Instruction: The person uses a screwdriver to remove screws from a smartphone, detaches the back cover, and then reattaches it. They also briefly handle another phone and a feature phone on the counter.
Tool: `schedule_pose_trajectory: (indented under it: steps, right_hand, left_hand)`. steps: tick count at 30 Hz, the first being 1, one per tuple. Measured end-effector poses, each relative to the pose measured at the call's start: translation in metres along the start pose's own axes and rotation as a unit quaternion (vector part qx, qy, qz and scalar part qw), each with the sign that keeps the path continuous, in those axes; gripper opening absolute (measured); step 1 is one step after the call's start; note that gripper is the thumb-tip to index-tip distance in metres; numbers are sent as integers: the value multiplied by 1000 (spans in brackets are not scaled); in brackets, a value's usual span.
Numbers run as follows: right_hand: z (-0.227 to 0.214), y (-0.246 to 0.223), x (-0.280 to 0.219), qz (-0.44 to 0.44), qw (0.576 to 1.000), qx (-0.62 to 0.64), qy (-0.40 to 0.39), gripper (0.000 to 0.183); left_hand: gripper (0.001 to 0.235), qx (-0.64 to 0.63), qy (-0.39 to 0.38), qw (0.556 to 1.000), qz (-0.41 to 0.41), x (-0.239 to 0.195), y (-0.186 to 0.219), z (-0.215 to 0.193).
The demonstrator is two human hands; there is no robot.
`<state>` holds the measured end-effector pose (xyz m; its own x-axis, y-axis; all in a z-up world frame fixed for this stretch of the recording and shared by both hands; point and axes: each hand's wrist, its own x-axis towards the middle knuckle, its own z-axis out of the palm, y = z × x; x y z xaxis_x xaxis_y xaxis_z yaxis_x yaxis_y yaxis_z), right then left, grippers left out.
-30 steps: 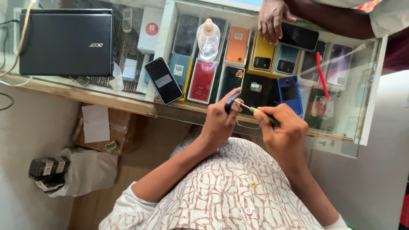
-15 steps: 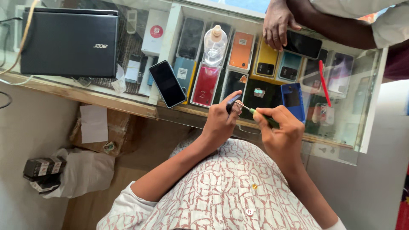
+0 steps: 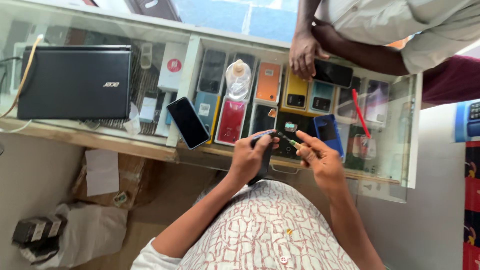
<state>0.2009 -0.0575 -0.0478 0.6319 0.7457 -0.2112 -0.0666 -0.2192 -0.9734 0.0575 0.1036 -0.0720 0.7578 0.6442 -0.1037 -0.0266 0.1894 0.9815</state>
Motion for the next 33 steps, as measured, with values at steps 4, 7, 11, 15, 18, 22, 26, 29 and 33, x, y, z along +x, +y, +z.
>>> schedule_pose_trajectory:
  steps: [4, 7, 11, 15, 18, 22, 26, 29, 33]
  right_hand:
    - [6, 42, 5, 39, 982, 173, -62, 27]
    - [19, 56, 1, 96, 973, 192, -83, 22]
    - [25, 57, 4, 89, 983, 130, -96, 18]
    - [23, 62, 10, 67, 984, 141, -90, 16]
    - [14, 74, 8, 50, 984, 159, -69, 18]
    - [2, 88, 7, 63, 986, 151, -26, 15]
    - [1, 91, 6, 69, 979, 191, -19, 12]
    - [5, 91, 3, 59, 981, 187, -15, 13]
    - [10, 93, 5, 56, 978, 200, -14, 13]
  left_hand:
    - [46, -208, 8, 976, -70, 4, -1, -4]
    - [50, -269, 15, 959, -85, 8, 2, 2]
    - [50, -304, 0, 947, -100, 9, 5, 11]
    - [47, -186, -70, 977, -81, 13, 7, -4]
    - [47, 211, -98, 972, 29, 20, 17, -64]
    - [88, 660, -153, 731, 87, 49, 37, -162]
    - [110, 839, -259, 477, 43, 68, 36, -220]
    - [106, 846, -281, 437, 120, 81, 26, -242]
    - [83, 834, -314, 420, 173, 107, 17, -249]
